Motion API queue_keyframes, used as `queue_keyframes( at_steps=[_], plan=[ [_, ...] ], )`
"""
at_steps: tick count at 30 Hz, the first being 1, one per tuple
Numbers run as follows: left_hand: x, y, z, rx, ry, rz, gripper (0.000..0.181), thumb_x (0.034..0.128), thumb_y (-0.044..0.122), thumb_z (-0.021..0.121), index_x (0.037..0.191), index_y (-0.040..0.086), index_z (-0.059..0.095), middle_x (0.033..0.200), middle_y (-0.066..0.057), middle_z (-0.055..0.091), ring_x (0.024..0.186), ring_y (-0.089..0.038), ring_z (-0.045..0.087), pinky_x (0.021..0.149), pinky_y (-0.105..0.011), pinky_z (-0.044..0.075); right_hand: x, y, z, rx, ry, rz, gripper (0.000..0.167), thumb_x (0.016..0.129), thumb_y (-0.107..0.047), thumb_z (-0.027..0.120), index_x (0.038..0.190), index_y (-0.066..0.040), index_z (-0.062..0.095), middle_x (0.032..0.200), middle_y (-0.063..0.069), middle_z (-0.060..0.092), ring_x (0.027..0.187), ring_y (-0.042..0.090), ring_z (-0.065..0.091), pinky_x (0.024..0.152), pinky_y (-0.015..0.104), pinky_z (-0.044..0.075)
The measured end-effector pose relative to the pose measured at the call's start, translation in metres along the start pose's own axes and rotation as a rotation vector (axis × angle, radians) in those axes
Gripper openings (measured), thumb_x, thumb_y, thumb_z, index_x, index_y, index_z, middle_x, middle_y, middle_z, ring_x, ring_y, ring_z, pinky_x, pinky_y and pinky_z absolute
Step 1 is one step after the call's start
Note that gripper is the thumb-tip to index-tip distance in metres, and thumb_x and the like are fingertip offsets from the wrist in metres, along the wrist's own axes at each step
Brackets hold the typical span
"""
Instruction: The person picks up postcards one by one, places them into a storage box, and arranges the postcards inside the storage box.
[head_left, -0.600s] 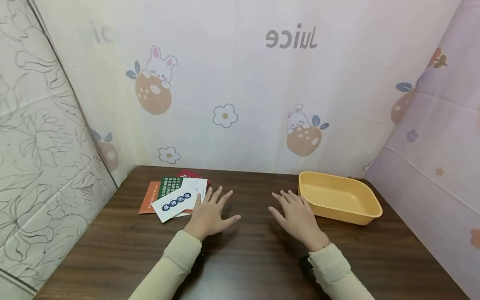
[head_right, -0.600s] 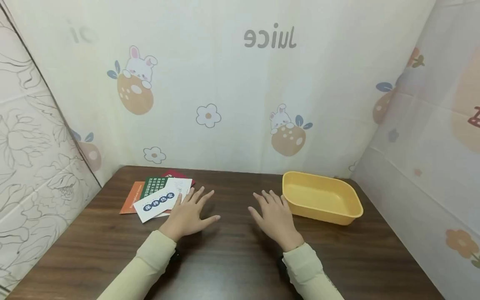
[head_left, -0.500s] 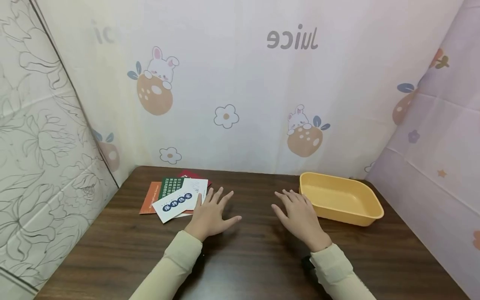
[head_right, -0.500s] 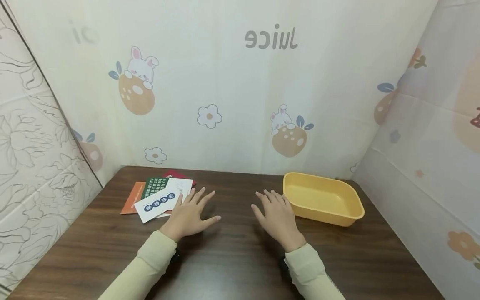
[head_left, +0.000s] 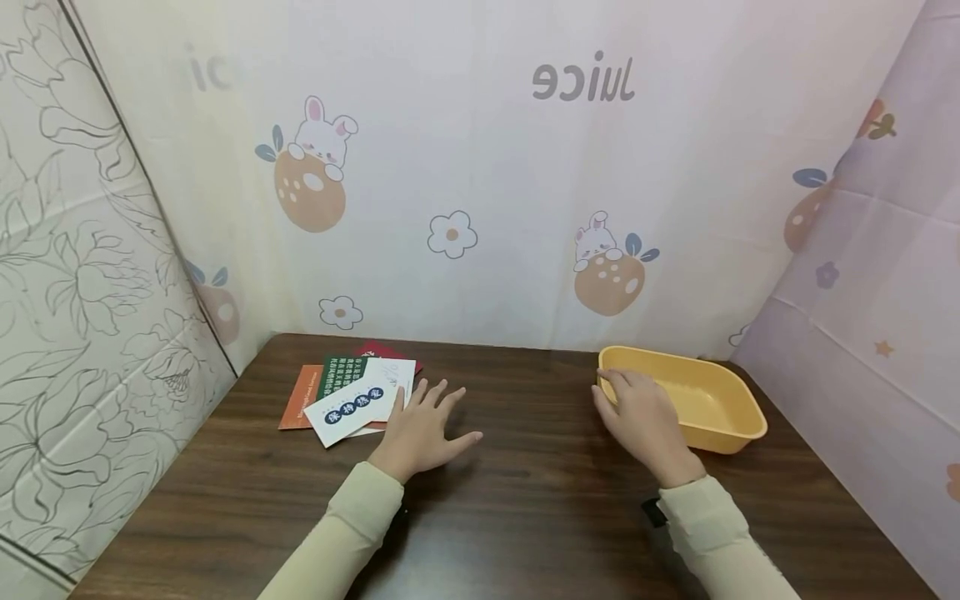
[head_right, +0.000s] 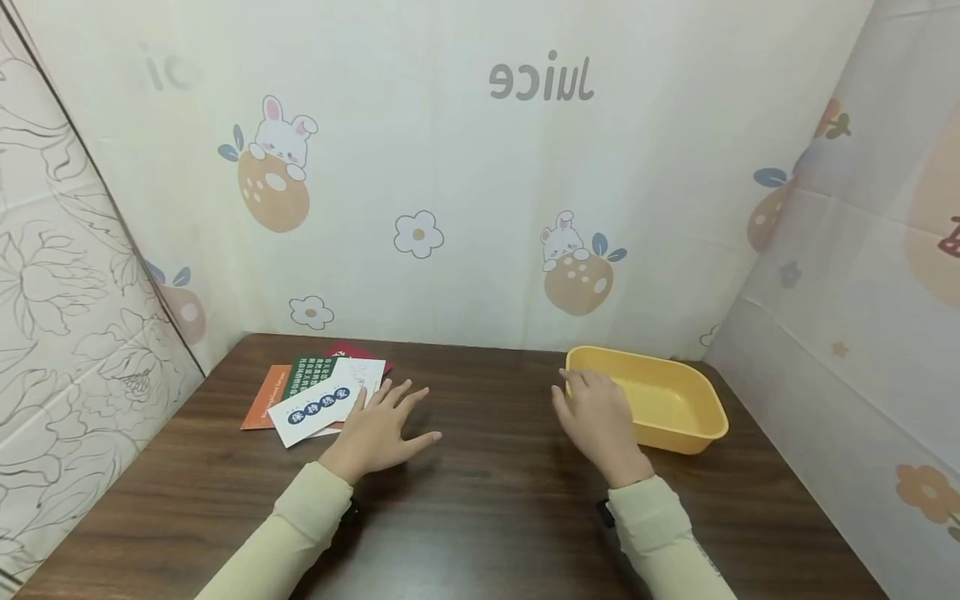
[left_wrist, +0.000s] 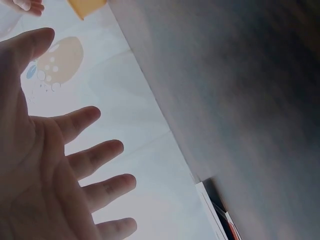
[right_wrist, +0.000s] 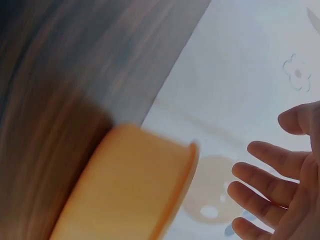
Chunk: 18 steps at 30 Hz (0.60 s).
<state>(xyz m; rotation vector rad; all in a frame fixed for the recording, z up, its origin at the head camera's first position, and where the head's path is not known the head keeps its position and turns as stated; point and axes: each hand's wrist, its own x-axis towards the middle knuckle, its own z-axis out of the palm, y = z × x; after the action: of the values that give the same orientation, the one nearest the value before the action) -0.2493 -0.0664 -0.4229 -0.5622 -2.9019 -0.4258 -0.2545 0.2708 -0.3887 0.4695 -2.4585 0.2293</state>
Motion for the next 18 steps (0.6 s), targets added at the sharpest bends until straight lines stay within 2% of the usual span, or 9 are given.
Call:
queue_keyframes(
  at_steps=[5, 11, 18],
  plan=[
    [0.001, 0.001, 0.001, -0.019, -0.003, 0.011, 0.078, 0.0895, 0.073, 0.050, 0.150, 0.023, 0.049, 0.154, -0.009, 0.043, 0.144, -0.039, 0.032, 0.114, -0.064, 0.018, 0.001, 0.022, -0.012, -0.032, -0.043, 0.047, 0.035, 0.095, -0.022, 0.066, 0.116, 0.006, 0.069, 0.112, 0.026, 0.067, 0.101, 0.044, 0.063, 0.082, 0.059, 0.050],
    [0.002, 0.003, 0.002, -0.041, -0.008, 0.037, 0.077, 0.0901, 0.073, 0.049, 0.150, 0.025, 0.049, 0.154, -0.009, 0.043, 0.144, -0.038, 0.033, 0.114, -0.064, 0.020, -0.002, 0.047, -0.020, -0.066, -0.030, 0.050, 0.034, 0.095, -0.022, 0.065, 0.112, 0.007, 0.069, 0.108, 0.028, 0.068, 0.093, 0.046, 0.064, 0.075, 0.060, 0.050],
    [0.003, 0.007, 0.002, -0.068, -0.009, 0.060, 0.078, 0.0899, 0.074, 0.048, 0.150, 0.024, 0.049, 0.155, -0.009, 0.042, 0.144, -0.037, 0.032, 0.113, -0.063, 0.021, -0.005, 0.071, -0.025, -0.086, -0.067, 0.054, 0.035, 0.094, -0.020, 0.064, 0.113, 0.010, 0.068, 0.108, 0.030, 0.067, 0.092, 0.047, 0.063, 0.073, 0.060, 0.049]
  ],
)
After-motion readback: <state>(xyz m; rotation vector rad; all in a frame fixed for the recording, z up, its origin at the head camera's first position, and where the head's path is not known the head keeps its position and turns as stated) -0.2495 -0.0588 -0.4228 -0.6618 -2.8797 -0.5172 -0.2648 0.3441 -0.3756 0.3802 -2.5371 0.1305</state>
